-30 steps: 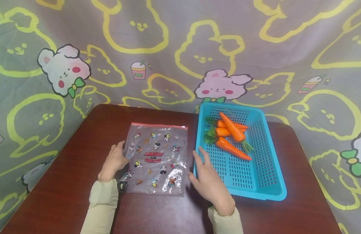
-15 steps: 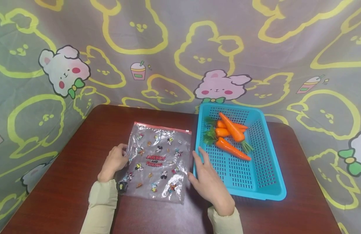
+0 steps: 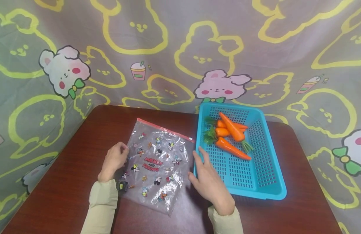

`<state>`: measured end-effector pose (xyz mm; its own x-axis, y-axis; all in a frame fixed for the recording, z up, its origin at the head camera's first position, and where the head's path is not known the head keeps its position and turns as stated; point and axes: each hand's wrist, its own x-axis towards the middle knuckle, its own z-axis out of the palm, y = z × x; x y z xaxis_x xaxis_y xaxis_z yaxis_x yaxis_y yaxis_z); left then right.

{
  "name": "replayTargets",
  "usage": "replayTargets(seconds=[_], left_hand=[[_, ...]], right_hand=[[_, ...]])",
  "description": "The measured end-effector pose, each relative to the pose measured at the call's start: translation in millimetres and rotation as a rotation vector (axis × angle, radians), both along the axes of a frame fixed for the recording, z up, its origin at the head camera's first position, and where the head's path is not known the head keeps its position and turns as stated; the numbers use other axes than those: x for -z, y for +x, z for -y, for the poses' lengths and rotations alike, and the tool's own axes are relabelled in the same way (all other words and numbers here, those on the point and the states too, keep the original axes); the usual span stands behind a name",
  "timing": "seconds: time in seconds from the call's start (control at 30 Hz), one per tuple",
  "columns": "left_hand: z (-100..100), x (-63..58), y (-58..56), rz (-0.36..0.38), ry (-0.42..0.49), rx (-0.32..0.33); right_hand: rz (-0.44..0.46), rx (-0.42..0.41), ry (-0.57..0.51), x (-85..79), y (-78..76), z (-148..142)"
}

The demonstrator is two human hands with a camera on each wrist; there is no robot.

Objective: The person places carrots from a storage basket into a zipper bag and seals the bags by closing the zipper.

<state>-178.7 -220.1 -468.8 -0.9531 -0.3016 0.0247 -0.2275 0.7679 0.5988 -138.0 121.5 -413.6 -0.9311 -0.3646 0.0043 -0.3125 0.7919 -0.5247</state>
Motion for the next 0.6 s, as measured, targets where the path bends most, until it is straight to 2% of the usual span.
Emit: replayTargets(seconds=[0.33, 0.6], left_hand=[[8, -2.0, -2.1, -0.226, 0.041, 0.02], [12, -10.4, -1.7, -0.428, 0.065, 0.018]], right_hand=[[-0.016, 0.022, 0.022, -6.7, -0.1, 3], [-0.095, 0.022, 0.063, -18.9, -4.1, 6]])
